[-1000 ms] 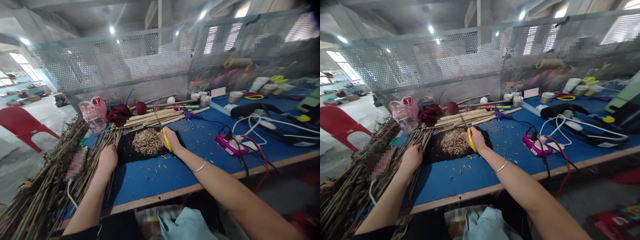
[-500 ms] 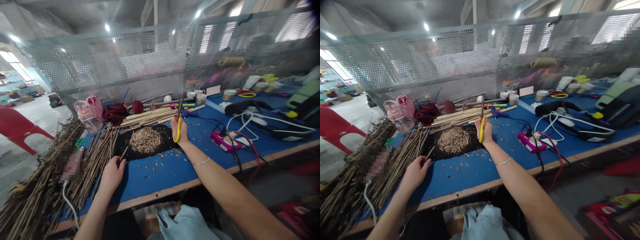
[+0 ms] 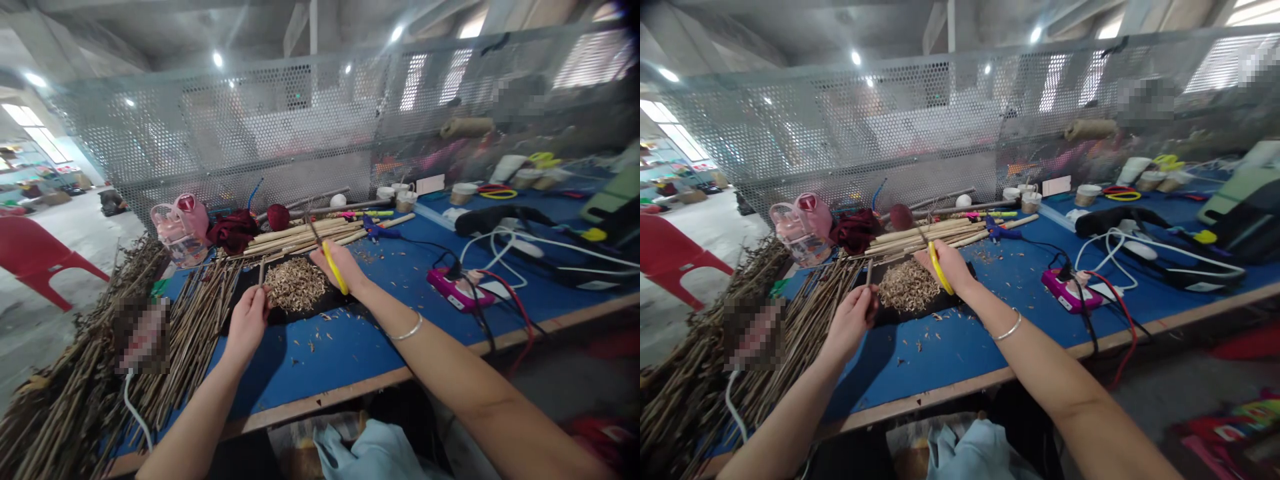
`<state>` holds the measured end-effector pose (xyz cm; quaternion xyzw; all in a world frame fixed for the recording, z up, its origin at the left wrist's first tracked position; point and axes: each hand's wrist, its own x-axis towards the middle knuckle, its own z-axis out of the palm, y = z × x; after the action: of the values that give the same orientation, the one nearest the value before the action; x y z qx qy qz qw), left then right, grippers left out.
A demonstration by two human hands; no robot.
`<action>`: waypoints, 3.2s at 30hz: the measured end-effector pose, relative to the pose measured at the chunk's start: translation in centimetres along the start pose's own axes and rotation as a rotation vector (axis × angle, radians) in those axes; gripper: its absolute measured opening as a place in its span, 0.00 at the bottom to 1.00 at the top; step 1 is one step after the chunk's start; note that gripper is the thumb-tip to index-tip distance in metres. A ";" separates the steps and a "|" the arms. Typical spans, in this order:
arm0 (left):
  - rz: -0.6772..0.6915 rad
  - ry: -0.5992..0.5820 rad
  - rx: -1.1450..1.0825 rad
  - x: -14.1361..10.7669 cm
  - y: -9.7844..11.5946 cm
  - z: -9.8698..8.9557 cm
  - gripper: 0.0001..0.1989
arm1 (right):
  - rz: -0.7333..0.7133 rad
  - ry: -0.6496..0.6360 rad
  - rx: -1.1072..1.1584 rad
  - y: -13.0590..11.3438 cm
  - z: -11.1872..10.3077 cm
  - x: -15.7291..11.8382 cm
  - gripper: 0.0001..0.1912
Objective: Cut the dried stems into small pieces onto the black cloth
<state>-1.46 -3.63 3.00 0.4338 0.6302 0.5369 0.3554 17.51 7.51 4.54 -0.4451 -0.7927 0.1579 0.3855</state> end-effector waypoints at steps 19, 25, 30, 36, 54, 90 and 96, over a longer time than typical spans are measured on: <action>0.119 -0.283 -0.097 1.4 -1.8 3.5 0.16 | -0.021 -0.341 -0.039 -0.3 2.4 -3.1 0.31; 0.097 -0.284 -0.040 1.0 -2.4 3.8 0.14 | 0.012 -0.384 -0.109 -0.4 2.5 -3.4 0.33; 0.053 -0.285 -0.052 0.9 -2.5 4.0 0.15 | 0.104 -0.483 -0.252 -0.5 2.3 -3.2 0.33; -0.062 -0.284 -0.120 0.9 -2.4 4.0 0.22 | 0.158 -0.519 -0.323 -0.5 2.7 -3.2 0.33; -0.248 -0.260 -0.257 0.8 -2.0 3.9 0.23 | 0.232 -0.592 -0.244 -0.2 2.2 -2.6 0.35; -0.206 -0.292 -0.148 1.5 -2.4 3.6 0.23 | 0.192 -0.594 -0.411 0.7 2.5 -2.2 0.35; -0.244 -0.248 -0.264 1.5 -1.9 3.6 0.29 | 0.200 -0.577 -0.406 0.1 2.0 -2.1 0.35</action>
<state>0.93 -1.00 0.50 0.3666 0.5537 0.5105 0.5462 16.73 6.04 2.23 -0.5248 -0.8367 0.1531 0.0324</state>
